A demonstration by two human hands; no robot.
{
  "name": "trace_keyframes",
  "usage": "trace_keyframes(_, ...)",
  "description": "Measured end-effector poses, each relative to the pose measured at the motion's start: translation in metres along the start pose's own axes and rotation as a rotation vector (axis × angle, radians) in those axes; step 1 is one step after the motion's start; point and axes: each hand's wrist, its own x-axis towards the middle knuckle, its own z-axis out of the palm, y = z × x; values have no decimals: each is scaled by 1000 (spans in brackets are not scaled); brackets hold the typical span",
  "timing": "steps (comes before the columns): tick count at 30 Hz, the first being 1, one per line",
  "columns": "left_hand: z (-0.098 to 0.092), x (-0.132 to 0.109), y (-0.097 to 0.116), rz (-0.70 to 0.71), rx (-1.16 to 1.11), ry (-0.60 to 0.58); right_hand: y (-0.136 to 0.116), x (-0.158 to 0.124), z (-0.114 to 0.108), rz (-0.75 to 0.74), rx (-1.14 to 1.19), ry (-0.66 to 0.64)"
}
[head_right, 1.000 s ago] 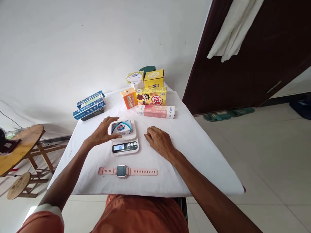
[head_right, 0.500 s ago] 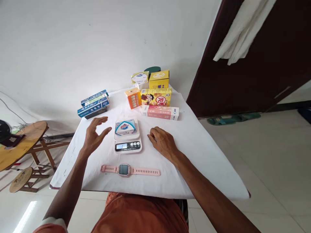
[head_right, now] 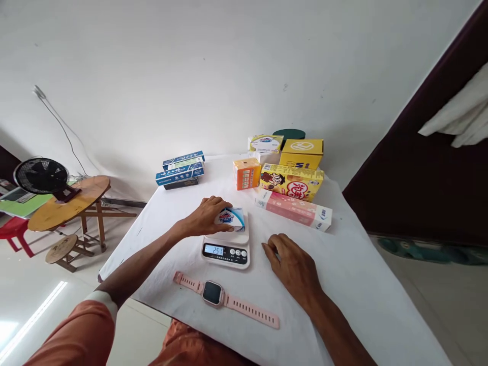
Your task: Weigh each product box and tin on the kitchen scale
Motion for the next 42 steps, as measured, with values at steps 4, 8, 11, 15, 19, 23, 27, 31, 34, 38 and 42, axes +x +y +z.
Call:
trace_keyframes(4,-18,1,-24,-21,-27,97,0,-1,1,-22,-24,29)
trace_keyframes(8,-60,17,-83,-137,6,295,-1,0,0,-41,-52,50)
trace_keyframes(11,-91,44,-133,-365,80,365,-1,1,0,-54,-80,73)
trace_keyframes(15,-107,80,-182,-637,149,334,1,1,2,-77,-123,105)
trace_keyframes(19,-98,104,-202,-812,163,326,2,1,3,-80,-125,106)
trace_keyframes(23,-87,111,-205,-873,185,355,3,0,3,-65,-117,107)
trace_keyframes(27,-87,112,-194,-845,220,384,4,-1,4,-53,-126,110)
trace_keyframes(31,-90,128,-155,-575,252,481,3,1,4,-40,-153,102)
trace_keyframes(34,-84,155,-106,-266,213,488,2,1,4,-17,-160,97)
trace_keyframes(38,-71,198,-40,-23,160,451,1,0,3,-10,-142,108)
trace_keyframes(42,-62,233,-2,11,131,451,0,0,2,-7,-127,95)
